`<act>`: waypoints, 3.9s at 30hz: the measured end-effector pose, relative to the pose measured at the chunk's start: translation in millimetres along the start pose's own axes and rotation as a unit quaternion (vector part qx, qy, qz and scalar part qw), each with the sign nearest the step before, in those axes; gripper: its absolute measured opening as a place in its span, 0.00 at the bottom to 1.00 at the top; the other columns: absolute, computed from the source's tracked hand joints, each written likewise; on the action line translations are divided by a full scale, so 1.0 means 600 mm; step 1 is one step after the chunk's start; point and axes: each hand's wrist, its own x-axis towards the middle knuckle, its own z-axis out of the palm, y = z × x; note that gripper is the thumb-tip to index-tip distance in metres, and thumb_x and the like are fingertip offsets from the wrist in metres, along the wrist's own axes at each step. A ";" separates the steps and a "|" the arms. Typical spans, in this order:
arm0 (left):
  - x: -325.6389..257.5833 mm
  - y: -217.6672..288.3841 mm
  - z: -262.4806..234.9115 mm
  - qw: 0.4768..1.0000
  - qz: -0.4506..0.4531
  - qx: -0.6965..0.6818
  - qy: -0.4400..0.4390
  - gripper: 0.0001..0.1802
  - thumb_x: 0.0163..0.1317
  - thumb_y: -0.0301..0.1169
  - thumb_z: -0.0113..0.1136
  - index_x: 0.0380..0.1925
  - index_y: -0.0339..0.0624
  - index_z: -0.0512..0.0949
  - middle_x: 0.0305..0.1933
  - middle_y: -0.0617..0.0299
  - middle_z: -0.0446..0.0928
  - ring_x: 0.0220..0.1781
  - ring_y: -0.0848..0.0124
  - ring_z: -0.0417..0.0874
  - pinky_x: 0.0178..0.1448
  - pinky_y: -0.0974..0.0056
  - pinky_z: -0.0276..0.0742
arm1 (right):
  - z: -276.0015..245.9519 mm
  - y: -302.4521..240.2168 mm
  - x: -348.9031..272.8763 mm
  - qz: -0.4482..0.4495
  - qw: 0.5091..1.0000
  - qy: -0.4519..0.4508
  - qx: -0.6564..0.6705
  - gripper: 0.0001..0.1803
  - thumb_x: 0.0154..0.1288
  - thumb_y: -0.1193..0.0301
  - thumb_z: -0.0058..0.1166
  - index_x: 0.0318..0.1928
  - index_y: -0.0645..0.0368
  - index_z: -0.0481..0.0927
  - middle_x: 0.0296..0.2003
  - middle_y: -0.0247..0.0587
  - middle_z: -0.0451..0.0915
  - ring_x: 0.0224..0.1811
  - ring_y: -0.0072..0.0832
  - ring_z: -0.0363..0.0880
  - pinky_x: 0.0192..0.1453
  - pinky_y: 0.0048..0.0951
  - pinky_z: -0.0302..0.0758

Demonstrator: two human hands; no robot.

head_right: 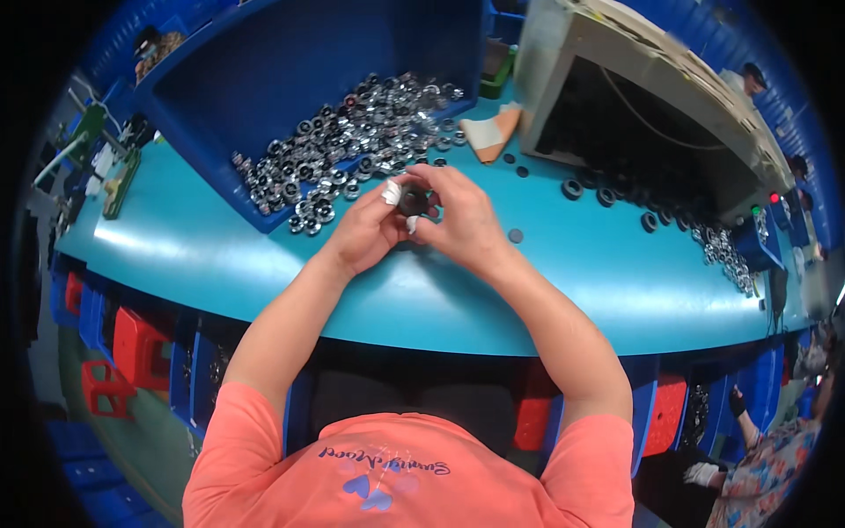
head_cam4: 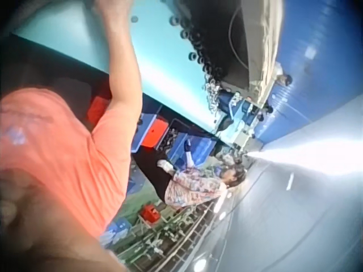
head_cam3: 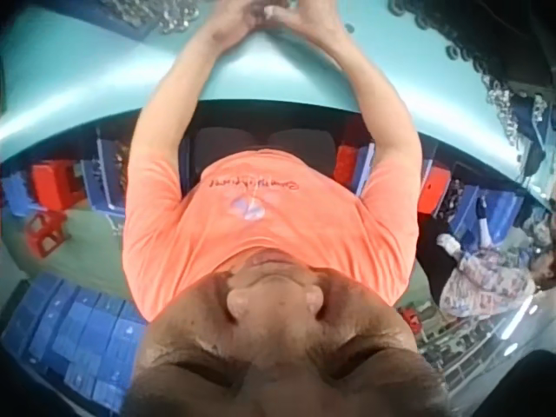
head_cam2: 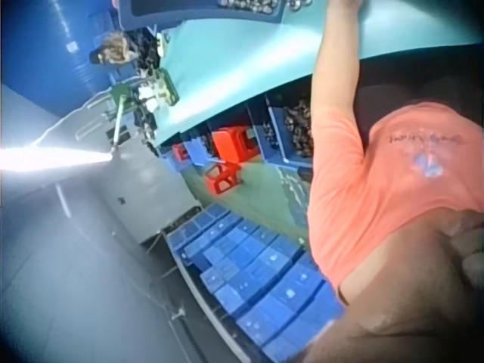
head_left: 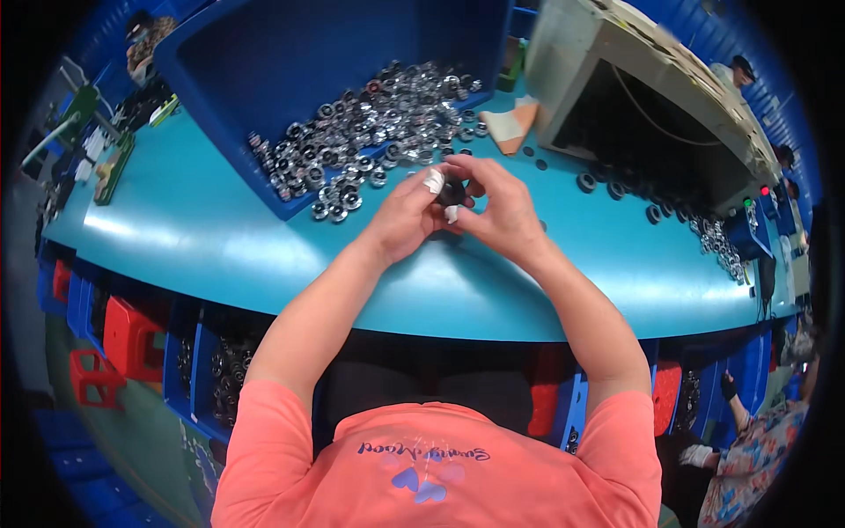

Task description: Assembling small mechanical components by inserting a metal part into a black ring-shaped housing.

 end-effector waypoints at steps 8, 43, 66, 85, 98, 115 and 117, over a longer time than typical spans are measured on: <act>0.008 0.009 -0.056 0.985 0.038 -0.165 -0.039 0.24 0.80 0.41 0.44 0.68 0.40 0.68 0.51 0.46 0.79 0.43 0.66 0.82 0.46 0.63 0.81 | 0.028 0.108 0.028 0.116 0.992 0.040 0.005 0.25 0.61 0.72 0.62 0.61 0.55 0.81 0.54 0.42 0.81 0.54 0.36 0.79 0.60 0.35 0.75; 0.012 0.003 -0.069 0.989 0.005 -0.133 0.064 0.21 0.78 0.38 0.37 0.48 0.33 0.76 0.48 0.40 0.82 0.40 0.60 0.82 0.42 0.61 0.81 | 0.041 0.088 0.019 0.214 0.909 0.015 0.357 0.15 0.63 0.74 0.65 0.49 0.61 0.79 0.42 0.35 0.83 0.42 0.19 0.80 0.49 0.24 0.78; 0.013 0.000 -0.073 0.989 0.001 -0.125 0.084 0.21 0.79 0.39 0.39 0.52 0.31 0.74 0.47 0.42 0.82 0.42 0.58 0.86 0.45 0.58 0.87 | 0.029 0.050 0.017 0.222 0.869 -0.030 0.440 0.21 0.69 0.70 0.61 0.59 0.65 0.77 0.52 0.42 0.83 0.52 0.28 0.83 0.57 0.29 0.81; 0.008 -0.004 -0.053 0.996 0.048 -0.025 0.068 0.10 0.74 0.35 0.56 0.45 0.39 0.77 0.45 0.58 0.82 0.46 0.67 0.86 0.51 0.59 0.87 | 0.057 0.054 0.005 0.090 0.968 0.008 0.236 0.16 0.60 0.75 0.71 0.49 0.61 0.85 0.45 0.33 0.82 0.44 0.22 0.84 0.48 0.26 0.83; 0.000 0.007 -0.010 0.850 0.246 0.426 0.188 0.25 0.54 0.25 0.75 0.52 0.37 0.78 0.47 0.63 0.79 0.45 0.74 0.83 0.45 0.69 0.81 | 0.034 0.058 0.008 0.251 0.846 -0.076 0.464 0.21 0.69 0.76 0.54 0.62 0.64 0.76 0.52 0.39 0.81 0.52 0.25 0.82 0.57 0.28 0.80; 0.017 -0.015 -0.032 0.843 0.269 0.447 0.134 0.18 0.58 0.22 0.69 0.49 0.37 0.79 0.54 0.59 0.76 0.50 0.70 0.81 0.53 0.66 0.78 | 0.057 0.106 -0.003 0.286 0.791 -0.060 0.537 0.19 0.67 0.73 0.57 0.57 0.61 0.76 0.45 0.40 0.82 0.43 0.27 0.82 0.47 0.27 0.80; 0.010 -0.018 -0.074 0.849 0.269 0.432 0.144 0.15 0.60 0.21 0.67 0.47 0.36 0.78 0.57 0.58 0.76 0.53 0.70 0.80 0.57 0.66 0.76 | 0.081 0.102 0.013 0.258 0.772 -0.099 0.573 0.15 0.67 0.72 0.60 0.53 0.59 0.78 0.41 0.36 0.81 0.38 0.23 0.81 0.41 0.24 0.79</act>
